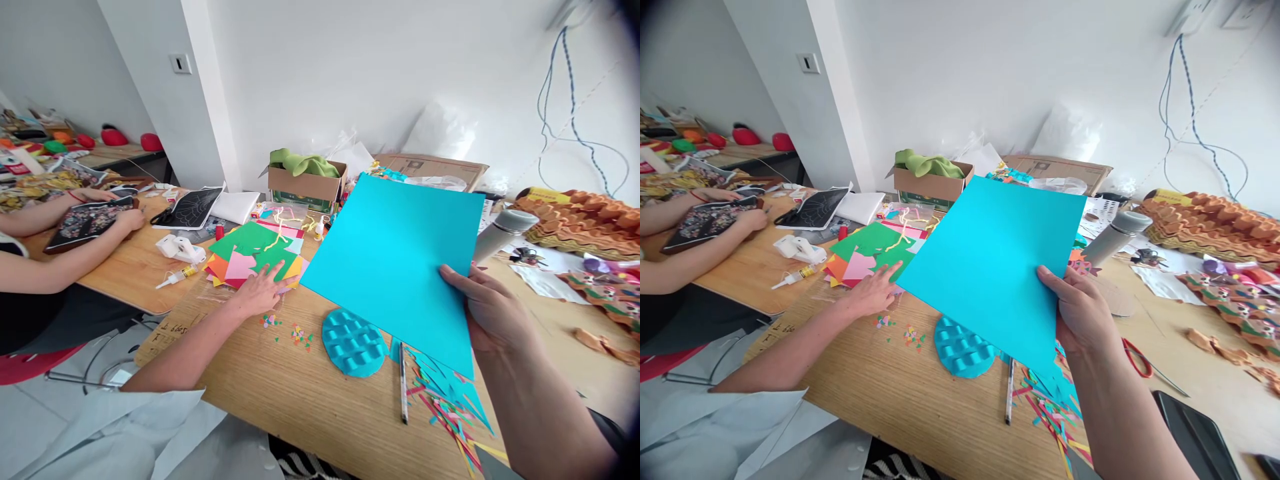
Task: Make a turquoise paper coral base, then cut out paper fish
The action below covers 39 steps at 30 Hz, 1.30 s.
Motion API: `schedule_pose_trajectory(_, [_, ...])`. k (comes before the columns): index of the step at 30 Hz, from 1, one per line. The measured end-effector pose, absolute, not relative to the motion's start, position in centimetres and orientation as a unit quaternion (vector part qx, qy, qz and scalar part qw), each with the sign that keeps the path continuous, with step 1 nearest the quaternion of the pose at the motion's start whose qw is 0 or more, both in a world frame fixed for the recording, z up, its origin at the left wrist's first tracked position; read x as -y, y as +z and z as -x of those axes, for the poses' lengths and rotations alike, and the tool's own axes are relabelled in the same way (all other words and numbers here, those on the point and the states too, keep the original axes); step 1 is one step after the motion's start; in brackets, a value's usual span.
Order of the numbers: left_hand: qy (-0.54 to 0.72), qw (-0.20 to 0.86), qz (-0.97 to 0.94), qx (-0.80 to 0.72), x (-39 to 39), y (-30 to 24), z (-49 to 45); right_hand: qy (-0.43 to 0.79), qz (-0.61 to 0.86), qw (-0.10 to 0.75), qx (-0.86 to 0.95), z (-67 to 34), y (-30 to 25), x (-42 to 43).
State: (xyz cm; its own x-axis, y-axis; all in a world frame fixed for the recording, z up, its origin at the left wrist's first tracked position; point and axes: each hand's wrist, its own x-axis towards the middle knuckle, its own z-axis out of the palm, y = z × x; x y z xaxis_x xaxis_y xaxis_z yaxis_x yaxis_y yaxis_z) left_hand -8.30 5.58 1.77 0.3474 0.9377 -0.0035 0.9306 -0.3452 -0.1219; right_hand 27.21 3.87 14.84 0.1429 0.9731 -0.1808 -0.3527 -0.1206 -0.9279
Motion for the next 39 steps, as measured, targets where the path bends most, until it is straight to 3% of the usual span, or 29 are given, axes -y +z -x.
schedule_pose_trajectory(18, [-0.006,0.078,0.787,0.612,-7.7,2.3,7.9,0.587,0.512,0.545,0.31,-27.7,14.2,-2.8])
schedule_pose_trajectory(33, [0.047,-0.036,0.811,0.582,-7.7,2.6,9.1,0.64,0.5,0.489,0.319,-28.4,12.1,-1.7])
schedule_pose_trajectory(39, [0.072,-0.08,0.826,0.553,-8.4,4.0,10.2,0.643,0.493,0.503,0.3,-27.7,12.0,-1.0])
